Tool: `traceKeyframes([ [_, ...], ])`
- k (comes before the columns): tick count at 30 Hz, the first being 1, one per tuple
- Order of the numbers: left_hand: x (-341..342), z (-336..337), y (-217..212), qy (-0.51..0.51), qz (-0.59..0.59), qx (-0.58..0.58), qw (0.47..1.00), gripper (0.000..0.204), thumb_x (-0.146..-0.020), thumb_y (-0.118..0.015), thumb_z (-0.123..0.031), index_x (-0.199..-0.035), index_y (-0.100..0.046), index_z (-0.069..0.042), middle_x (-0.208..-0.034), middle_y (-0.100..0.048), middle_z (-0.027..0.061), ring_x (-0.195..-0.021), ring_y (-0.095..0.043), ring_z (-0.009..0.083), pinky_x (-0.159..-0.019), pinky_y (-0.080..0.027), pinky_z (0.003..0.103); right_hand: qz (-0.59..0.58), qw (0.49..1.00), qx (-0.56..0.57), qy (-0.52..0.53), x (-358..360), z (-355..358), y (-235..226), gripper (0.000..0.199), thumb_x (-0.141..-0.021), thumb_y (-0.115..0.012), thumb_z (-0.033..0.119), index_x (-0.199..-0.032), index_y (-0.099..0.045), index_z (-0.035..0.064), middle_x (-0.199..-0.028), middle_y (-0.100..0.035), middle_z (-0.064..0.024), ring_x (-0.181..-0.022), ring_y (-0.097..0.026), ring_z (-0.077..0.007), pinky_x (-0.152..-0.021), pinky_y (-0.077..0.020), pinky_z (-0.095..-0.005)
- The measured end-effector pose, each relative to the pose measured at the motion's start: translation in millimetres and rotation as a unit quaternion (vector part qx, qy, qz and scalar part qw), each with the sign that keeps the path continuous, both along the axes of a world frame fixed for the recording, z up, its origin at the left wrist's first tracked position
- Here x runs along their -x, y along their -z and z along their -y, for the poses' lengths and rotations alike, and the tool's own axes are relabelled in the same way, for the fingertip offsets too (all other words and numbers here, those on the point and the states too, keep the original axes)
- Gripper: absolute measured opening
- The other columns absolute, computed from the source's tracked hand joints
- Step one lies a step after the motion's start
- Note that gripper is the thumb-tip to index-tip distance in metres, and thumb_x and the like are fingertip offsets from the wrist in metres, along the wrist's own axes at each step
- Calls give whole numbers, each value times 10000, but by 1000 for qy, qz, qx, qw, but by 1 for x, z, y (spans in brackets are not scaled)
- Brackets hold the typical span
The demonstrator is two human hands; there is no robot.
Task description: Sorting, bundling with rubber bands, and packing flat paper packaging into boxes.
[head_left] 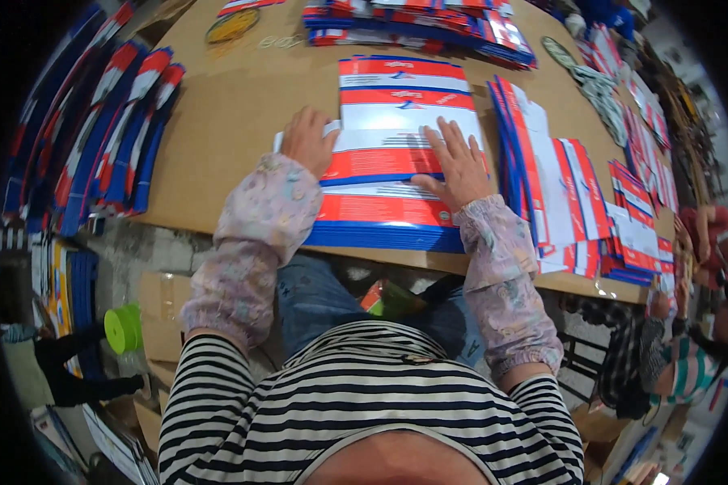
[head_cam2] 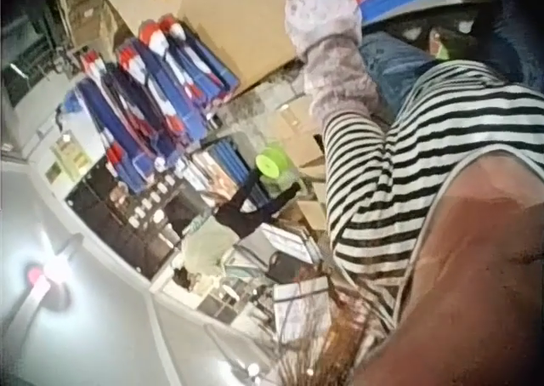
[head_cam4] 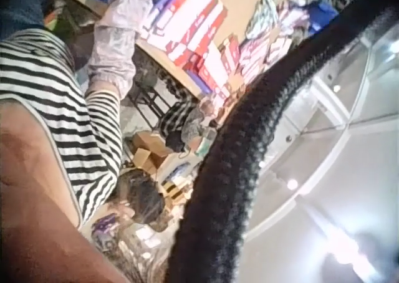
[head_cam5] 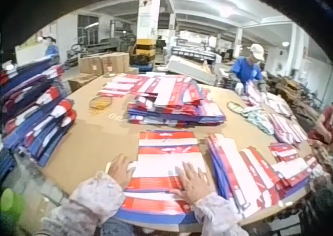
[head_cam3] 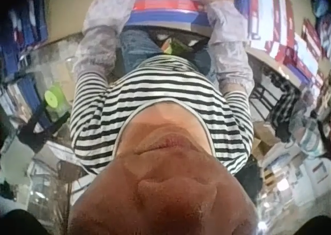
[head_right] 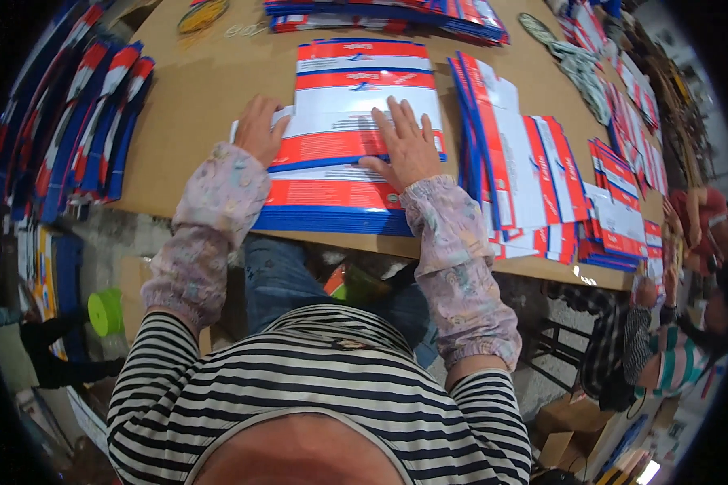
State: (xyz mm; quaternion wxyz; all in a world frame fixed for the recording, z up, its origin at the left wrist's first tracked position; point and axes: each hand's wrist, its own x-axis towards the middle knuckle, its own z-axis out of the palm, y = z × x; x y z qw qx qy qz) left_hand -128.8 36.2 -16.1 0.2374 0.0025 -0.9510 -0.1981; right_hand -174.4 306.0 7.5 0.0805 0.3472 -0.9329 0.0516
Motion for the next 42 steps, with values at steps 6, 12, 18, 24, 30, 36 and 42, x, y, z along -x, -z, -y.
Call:
traceKeyframes([
  [6, -5, 3, -5, 13, -9, -30, 999, 155, -836, -605, -130, -937, -551, -26, -967, -572, 145, -952, -543, 319, -849, -408, 405, 113, 987, -101, -46, 5, 35, 3, 815, -773, -530, 658, -1433, -278, 252, -1509, -230, -25, -1401, -178, -230, -1140, -176, -442],
  [12, -4, 14, -7, 18, 8, -87, 996, 123, -845, -598, -135, -911, -553, -42, -915, -602, 125, -930, -557, 304, -857, -395, 391, 75, 988, -106, -84, 0, 32, -1, 850, -744, -491, 718, -1436, -257, 284, -1511, -223, -20, -1399, -183, -229, -1139, -179, -446],
  [18, -8, 13, -13, 64, -69, -89, 992, 130, -865, -572, -171, -870, -549, -43, -874, -597, 110, -869, -546, 289, -808, -396, 384, 2, 991, -93, -94, -5, 32, -3, 845, -737, -493, 727, -1431, -263, 304, -1512, -219, -12, -1402, -172, -221, -1140, -178, -445],
  [24, -8, 12, -13, 78, -54, -95, 991, 211, -896, -533, -234, -839, -548, -31, -799, -599, 126, -779, -562, 315, -724, -415, 399, 78, 989, -85, -88, -5, 34, 2, 811, -759, -456, 732, -1424, -285, 302, -1507, -235, -13, -1401, -178, -221, -1141, -172, -443],
  [30, -6, 11, -8, 78, 7, -148, 986, 266, -909, -518, -263, -826, -566, -14, -829, -616, 148, -748, -583, 326, -684, -438, 406, 98, 989, -69, -90, -4, 32, 7, 823, -760, -404, 762, -1415, -321, 271, -1497, -260, -27, -1398, -190, -217, -1139, -165, -450],
  [36, -6, 12, -12, 123, 13, -153, 981, 283, -918, -506, -249, -808, -562, 5, -779, -548, 151, -738, -557, 300, -657, -422, 374, 95, 990, -43, -91, -5, 29, 13, 855, -747, -372, 792, -1410, -338, 253, -1491, -270, -31, -1399, -183, -218, -1140, -149, -460],
  [42, -13, 7, -22, 154, -60, -153, 974, 290, -929, -485, -217, -765, -544, 14, -708, -479, 142, -674, -522, 295, -610, -405, 352, 43, 994, -30, -93, -11, 30, 6, 859, -726, -437, 776, -1411, -326, 269, -1503, -239, -23, -1406, -155, -215, -1145, -118, -469],
])
